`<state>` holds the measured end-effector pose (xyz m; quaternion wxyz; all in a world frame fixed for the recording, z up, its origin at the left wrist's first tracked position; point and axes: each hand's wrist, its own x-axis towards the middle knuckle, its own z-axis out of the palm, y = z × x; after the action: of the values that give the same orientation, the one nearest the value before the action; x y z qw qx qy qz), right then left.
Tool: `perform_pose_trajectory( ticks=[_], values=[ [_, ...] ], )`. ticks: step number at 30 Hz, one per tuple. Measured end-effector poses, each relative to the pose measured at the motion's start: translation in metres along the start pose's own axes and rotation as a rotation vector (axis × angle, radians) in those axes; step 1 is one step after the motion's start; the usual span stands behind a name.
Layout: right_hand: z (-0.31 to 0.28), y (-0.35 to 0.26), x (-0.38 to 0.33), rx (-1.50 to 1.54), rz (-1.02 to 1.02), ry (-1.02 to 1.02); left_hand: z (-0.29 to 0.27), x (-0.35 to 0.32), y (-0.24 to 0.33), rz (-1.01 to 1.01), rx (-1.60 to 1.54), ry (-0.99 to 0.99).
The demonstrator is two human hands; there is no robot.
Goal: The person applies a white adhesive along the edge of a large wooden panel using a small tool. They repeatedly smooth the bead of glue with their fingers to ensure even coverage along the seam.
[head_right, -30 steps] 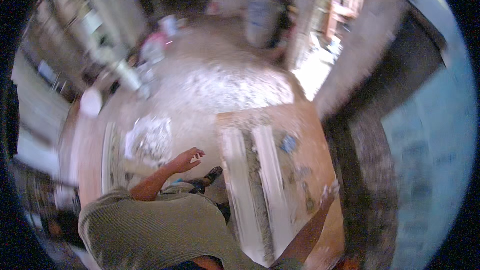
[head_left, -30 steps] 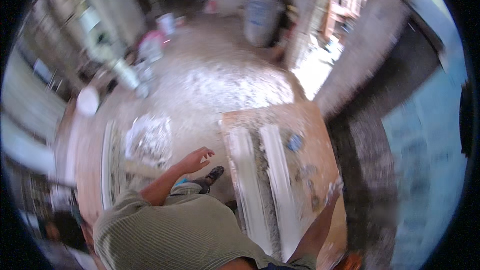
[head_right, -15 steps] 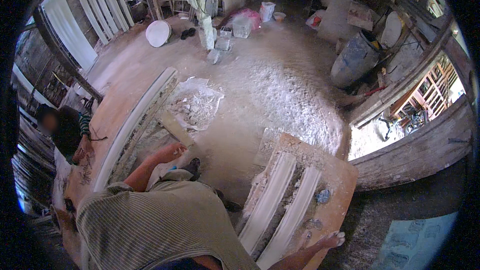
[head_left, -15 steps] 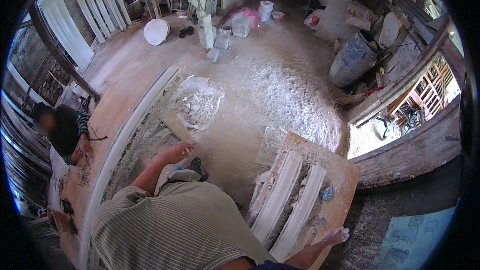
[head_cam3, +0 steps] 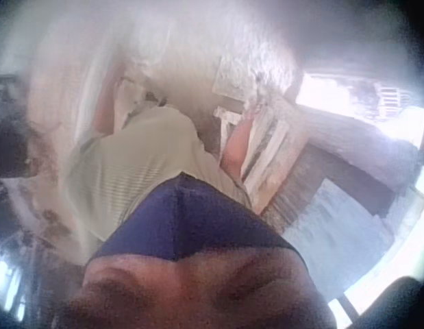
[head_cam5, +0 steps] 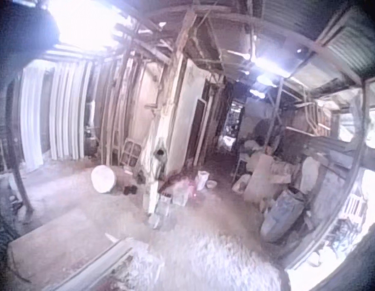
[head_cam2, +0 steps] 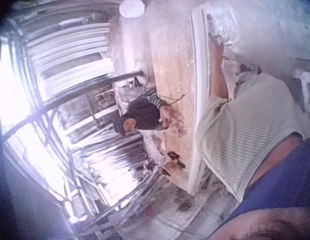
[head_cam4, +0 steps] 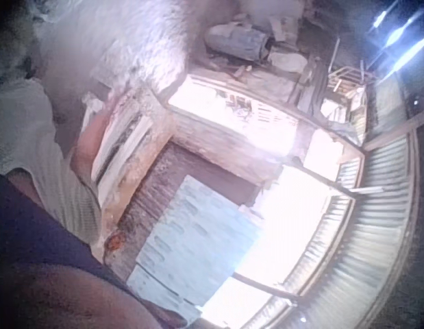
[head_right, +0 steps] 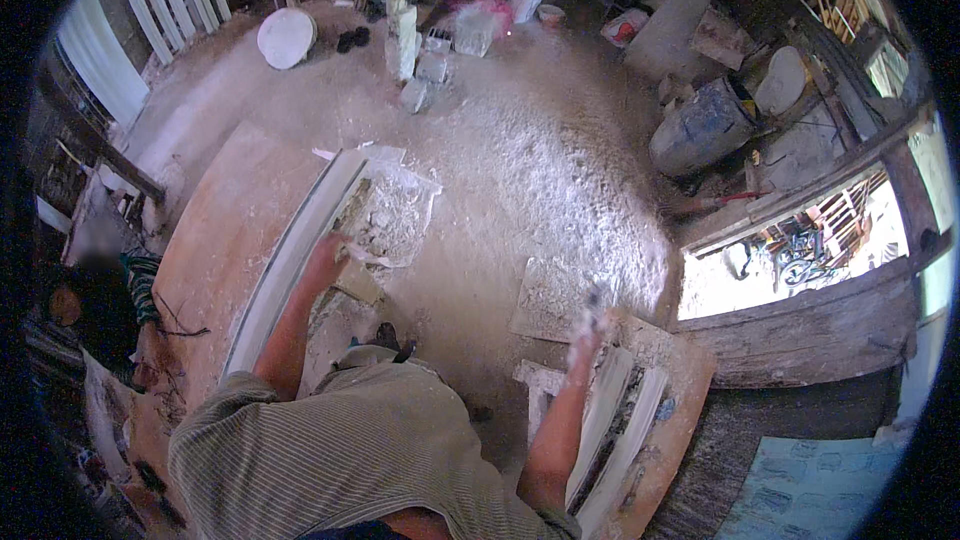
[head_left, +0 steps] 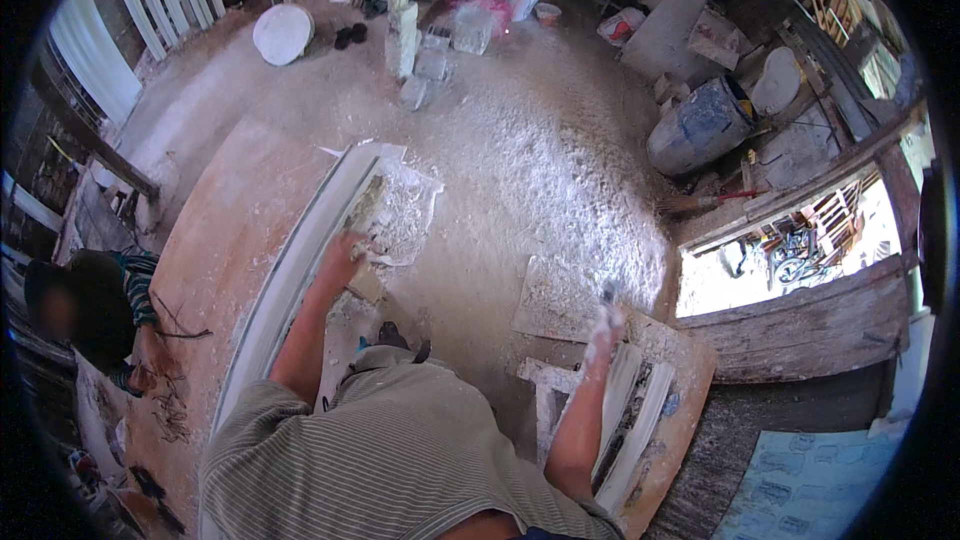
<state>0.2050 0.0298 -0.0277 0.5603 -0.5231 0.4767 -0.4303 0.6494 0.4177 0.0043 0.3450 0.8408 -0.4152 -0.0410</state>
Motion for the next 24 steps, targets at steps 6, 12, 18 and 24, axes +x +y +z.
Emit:
perform_pose_trajectory(
  ticks=[6,12,18,24],
  values=[
    [0.201,-0.043,0.009,-0.449,0.102,-0.353,-0.003,0.076,-0.071,-0.479,0.234,0.431],
    [0.384,-0.064,0.039,-0.683,-0.262,-0.745,0.027,0.08,-0.092,-0.622,0.361,0.431],
    [0.503,-0.093,0.06,-0.925,-0.35,-1.018,0.012,0.091,-0.081,-0.646,0.398,0.457],
    [0.559,-0.01,0.088,-0.895,-0.627,-1.165,0.015,0.104,-0.077,-0.681,0.435,0.441]
  ],
)
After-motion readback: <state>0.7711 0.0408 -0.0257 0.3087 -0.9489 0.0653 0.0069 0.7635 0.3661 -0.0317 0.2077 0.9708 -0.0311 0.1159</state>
